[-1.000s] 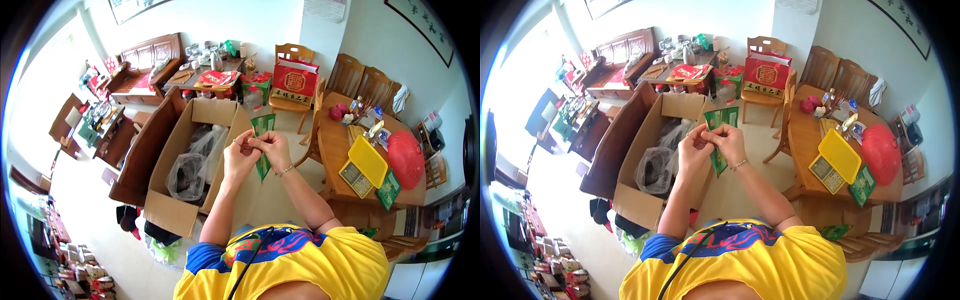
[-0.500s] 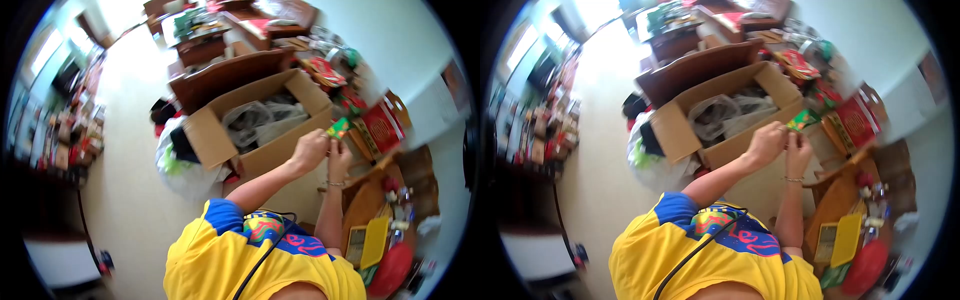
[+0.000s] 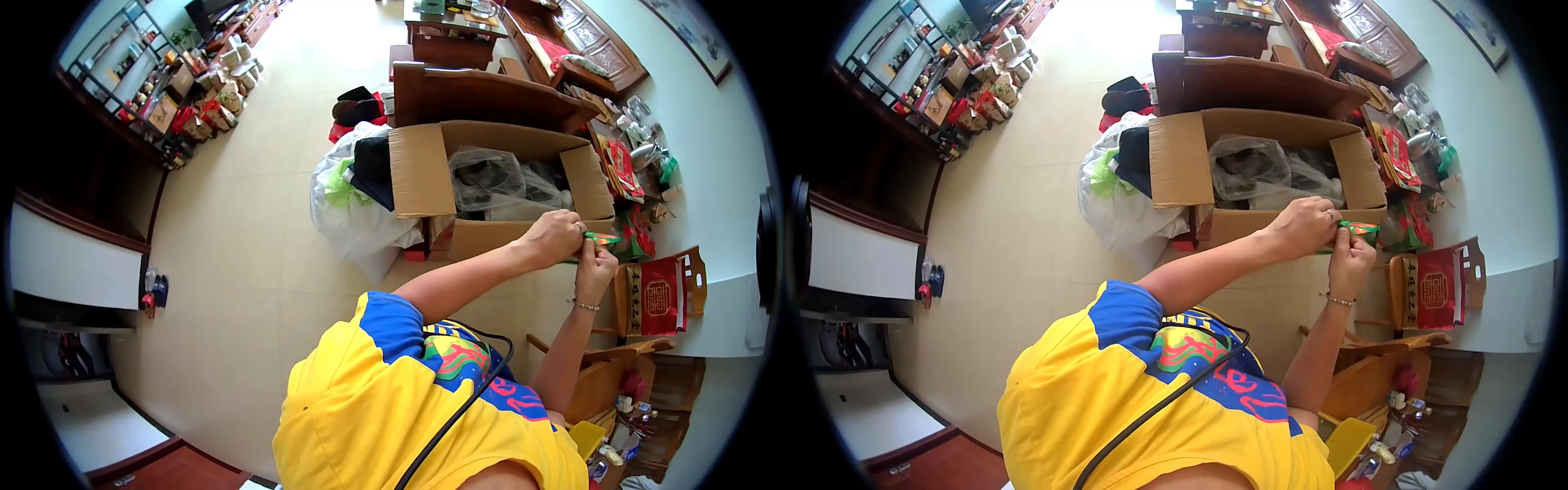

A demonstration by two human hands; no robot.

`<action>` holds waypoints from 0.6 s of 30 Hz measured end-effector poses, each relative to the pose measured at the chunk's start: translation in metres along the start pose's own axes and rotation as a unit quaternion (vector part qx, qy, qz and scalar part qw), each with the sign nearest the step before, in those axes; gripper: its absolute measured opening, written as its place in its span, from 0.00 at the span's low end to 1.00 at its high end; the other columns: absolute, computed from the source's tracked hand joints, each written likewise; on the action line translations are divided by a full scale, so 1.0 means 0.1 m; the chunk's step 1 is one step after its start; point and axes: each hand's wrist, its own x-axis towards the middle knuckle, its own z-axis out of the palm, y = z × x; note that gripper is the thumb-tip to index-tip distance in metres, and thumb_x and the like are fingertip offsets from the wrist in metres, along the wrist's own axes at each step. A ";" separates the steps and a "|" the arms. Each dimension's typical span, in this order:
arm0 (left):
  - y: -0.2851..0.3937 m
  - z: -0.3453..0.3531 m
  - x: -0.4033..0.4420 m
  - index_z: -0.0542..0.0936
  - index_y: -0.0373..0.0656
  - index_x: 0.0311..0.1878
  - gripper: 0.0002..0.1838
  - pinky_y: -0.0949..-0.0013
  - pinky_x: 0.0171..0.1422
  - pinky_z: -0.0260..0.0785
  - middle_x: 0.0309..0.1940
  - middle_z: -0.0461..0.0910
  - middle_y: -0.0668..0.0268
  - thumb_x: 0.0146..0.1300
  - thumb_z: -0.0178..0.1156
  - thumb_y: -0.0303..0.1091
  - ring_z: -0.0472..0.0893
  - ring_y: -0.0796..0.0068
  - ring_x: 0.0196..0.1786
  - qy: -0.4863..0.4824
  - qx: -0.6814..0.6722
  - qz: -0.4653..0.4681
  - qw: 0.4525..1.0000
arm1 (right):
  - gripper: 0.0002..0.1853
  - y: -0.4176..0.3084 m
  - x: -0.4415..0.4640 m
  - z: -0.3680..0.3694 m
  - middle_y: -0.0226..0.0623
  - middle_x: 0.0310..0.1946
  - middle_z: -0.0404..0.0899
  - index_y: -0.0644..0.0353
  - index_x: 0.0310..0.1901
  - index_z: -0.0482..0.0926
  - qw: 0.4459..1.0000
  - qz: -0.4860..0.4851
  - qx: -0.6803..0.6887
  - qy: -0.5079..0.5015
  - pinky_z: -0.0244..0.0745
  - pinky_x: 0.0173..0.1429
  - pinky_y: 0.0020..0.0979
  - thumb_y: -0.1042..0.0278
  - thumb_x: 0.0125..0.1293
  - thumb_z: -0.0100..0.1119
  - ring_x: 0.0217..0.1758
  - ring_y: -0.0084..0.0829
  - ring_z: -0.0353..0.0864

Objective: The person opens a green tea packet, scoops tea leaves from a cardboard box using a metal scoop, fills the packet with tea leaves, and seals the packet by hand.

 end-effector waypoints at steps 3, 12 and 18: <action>-0.01 -0.04 0.01 0.83 0.37 0.34 0.09 0.59 0.46 0.76 0.31 0.81 0.59 0.58 0.61 0.33 0.82 0.58 0.40 0.044 -0.044 -0.018 0.998 | 0.17 -0.05 -0.03 0.01 0.34 0.21 0.83 0.75 0.25 0.81 0.998 -0.018 0.061 -0.009 0.73 0.31 0.24 0.69 0.69 0.60 0.24 0.18 0.78; 0.04 -0.10 0.00 0.84 0.36 0.32 0.09 0.57 0.44 0.76 0.30 0.82 0.54 0.58 0.60 0.33 0.83 0.54 0.36 0.032 -0.080 -0.073 0.994 | 0.14 0.08 -0.09 0.02 0.32 0.22 0.82 0.73 0.29 0.81 0.994 -0.089 0.064 -0.020 0.71 0.31 0.23 0.70 0.70 0.60 0.25 0.17 0.77; 0.08 -0.15 0.06 0.83 0.34 0.28 0.10 0.56 0.44 0.76 0.31 0.83 0.51 0.57 0.61 0.33 0.83 0.51 0.36 0.008 -0.136 -0.202 0.970 | 0.14 -0.10 -0.17 0.08 0.32 0.21 0.81 0.70 0.28 0.81 0.997 -0.076 0.028 0.013 0.70 0.31 0.25 0.68 0.70 0.60 0.24 0.17 0.75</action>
